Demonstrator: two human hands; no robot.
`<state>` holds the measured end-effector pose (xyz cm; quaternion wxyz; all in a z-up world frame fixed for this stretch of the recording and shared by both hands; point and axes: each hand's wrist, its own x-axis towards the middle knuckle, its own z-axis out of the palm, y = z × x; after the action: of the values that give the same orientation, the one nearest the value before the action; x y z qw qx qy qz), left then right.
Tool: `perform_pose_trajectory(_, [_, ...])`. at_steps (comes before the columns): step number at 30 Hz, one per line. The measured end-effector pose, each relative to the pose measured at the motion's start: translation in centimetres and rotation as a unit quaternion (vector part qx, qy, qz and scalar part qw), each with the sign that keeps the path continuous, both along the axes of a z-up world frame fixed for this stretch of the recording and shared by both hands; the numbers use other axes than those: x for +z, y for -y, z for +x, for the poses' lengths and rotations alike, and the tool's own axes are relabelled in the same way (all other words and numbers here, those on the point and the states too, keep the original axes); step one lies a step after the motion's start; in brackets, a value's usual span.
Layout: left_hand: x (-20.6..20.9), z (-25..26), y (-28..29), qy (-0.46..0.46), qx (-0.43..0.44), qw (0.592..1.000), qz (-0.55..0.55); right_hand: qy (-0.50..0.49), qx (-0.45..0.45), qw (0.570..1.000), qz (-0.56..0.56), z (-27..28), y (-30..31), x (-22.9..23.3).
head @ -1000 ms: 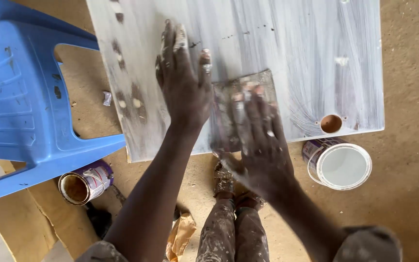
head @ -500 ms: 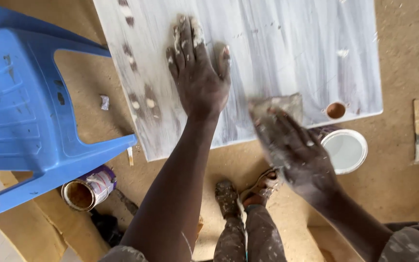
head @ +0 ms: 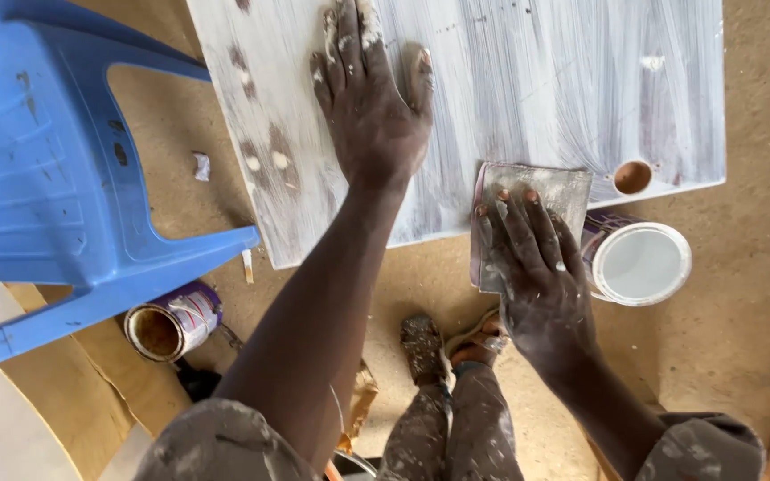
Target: Sanding a wooden board with a sanding block to smooth out the surface coating.
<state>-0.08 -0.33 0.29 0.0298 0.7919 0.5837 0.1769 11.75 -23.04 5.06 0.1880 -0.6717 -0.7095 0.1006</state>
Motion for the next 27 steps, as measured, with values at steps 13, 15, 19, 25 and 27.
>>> perform_pose_trajectory(13, [0.3,0.5,-0.4,-0.004,0.015,1.0,0.011,-0.006,-0.093,0.995,-0.035,-1.7,0.7,0.6])
perform_pose_trajectory(15, [0.2,0.2,-0.4,0.014,0.005,0.999,0.034,-0.011,-0.098,0.994,-0.045,-2.2,-0.5,0.6])
perform_pose_trajectory(19, [0.4,0.3,-0.4,-0.012,0.01,1.0,0.006,-0.006,-0.08,0.996,-0.035,-2.1,-1.7,1.6])
perform_pose_trajectory(25, [0.5,0.2,-0.6,-0.03,0.026,0.999,-0.019,-0.007,-0.08,0.995,-0.056,-2.0,2.0,0.4])
perform_pose_trajectory(27, [0.4,0.6,-0.6,-0.017,0.022,0.999,-0.021,-0.021,-0.072,0.996,-0.052,-1.4,2.1,0.5])
